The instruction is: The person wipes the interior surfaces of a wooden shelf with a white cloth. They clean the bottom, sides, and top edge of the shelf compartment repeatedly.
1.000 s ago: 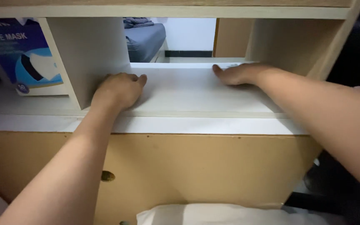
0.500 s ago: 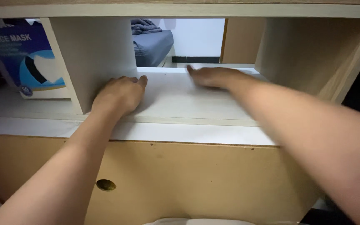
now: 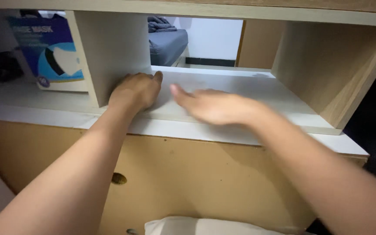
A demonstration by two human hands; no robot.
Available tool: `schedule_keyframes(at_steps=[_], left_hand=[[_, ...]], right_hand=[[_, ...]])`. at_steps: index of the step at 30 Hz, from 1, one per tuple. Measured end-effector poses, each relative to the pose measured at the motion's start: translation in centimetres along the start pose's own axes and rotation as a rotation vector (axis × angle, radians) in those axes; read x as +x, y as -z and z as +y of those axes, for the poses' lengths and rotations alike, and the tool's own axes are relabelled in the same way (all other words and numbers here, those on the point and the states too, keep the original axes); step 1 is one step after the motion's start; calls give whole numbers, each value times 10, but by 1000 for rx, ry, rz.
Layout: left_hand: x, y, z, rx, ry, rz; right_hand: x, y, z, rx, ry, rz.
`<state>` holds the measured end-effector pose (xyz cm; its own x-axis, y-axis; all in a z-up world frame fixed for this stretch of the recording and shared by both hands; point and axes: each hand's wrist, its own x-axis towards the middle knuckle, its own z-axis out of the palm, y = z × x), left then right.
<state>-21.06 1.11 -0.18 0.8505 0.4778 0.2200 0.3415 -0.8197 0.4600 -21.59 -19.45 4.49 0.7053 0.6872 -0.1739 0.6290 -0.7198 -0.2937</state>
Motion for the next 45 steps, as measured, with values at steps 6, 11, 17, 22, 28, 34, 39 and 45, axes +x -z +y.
schedule_keyframes(at_steps=[6,11,17,22,28,34,39,45], left_hand=[[5,-2,-9,15,47,-21],[16,-10,-13,-34,8,44],[-10,4,7,-1,95,-67],[4,-3,-3,11,48,-34],[-13,11,-1,-141,117,-61],[-2,3,-6,-160,70,-19],[-8,9,3,-105,101,-67],[3,3,-2,-103,92,-60]], right_hand=[[55,1,25,22,98,188],[39,18,111,-127,-377,184],[-49,-21,53,-228,-248,176],[0,-39,-3,-58,56,134],[46,-14,20,19,-13,101],[7,4,119,-148,-341,185],[-55,-23,68,-244,-331,225],[-5,-31,-11,-76,124,86]])
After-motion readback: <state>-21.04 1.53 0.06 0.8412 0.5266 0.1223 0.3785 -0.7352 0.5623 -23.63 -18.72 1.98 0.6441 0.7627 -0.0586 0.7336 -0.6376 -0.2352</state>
